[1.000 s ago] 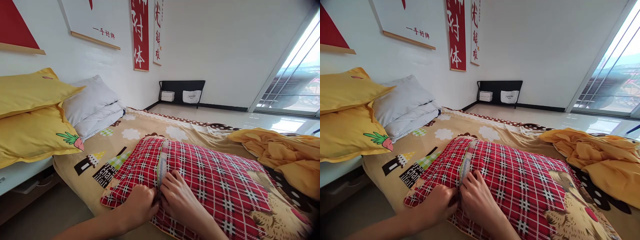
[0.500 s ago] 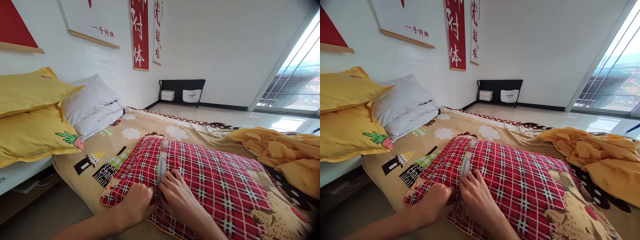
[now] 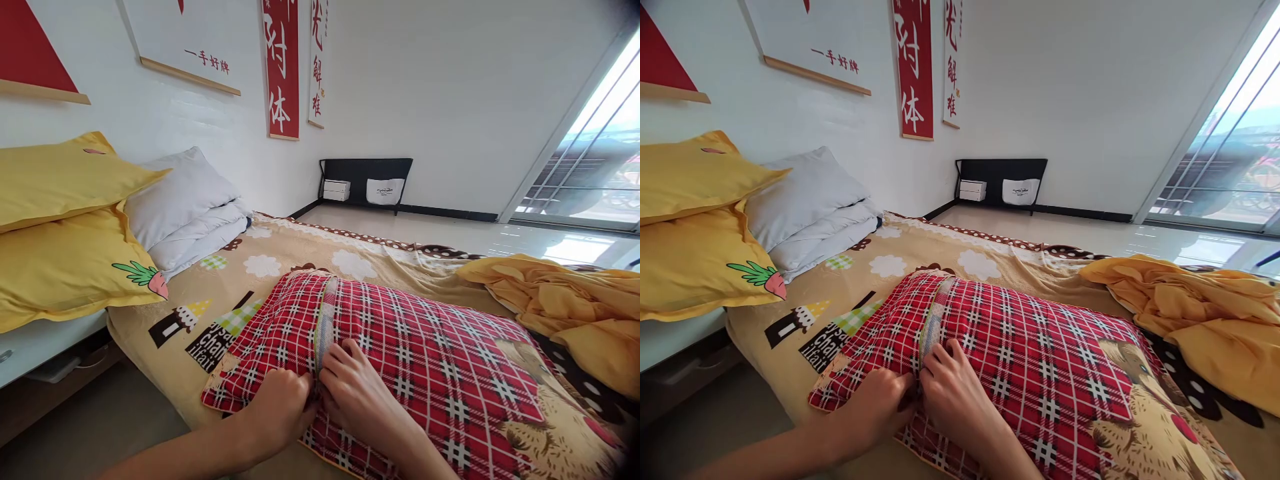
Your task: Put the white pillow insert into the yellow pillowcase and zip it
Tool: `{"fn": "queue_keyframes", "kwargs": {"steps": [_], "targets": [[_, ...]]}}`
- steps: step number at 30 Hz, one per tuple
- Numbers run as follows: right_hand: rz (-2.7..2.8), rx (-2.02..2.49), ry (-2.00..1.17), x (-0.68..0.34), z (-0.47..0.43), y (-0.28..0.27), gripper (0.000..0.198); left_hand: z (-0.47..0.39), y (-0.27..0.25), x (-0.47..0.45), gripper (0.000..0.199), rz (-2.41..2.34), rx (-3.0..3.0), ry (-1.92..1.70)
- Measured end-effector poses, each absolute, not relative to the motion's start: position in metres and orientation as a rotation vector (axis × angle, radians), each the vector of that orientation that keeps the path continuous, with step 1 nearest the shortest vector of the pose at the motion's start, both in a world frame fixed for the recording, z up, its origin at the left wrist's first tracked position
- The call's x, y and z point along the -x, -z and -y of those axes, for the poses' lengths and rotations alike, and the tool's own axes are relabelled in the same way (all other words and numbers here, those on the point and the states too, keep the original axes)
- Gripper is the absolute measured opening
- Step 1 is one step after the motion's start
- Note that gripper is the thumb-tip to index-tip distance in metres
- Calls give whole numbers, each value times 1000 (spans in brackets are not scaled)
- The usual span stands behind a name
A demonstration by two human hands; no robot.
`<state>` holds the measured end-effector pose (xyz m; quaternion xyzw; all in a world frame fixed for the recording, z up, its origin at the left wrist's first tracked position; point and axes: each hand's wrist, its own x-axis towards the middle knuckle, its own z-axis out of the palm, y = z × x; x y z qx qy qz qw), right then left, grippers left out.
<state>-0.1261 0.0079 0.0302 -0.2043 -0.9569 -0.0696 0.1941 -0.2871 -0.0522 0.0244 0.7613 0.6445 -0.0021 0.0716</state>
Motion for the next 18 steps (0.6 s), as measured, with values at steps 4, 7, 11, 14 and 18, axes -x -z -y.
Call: {"fn": "queue_keyframes", "kwargs": {"steps": [4,7,11,14,18], "targets": [[2736,587,-74,122,-13,-35,16,53,-28,283,25,-1943,-2267,36],[2742,608,-156,121,-14,-35,16,53,-29,281,26,-1935,-2233,57],[2719,596,-215,122,-13,-36,17,52,-24,281,27,-1923,-2240,24],[2695,588,-202,123,-12,-36,15,53,-22,282,26,-1896,-2265,-9],[2688,580,-178,123,-11,-34,14,54,-23,284,27,-1840,-2304,-59]]}}
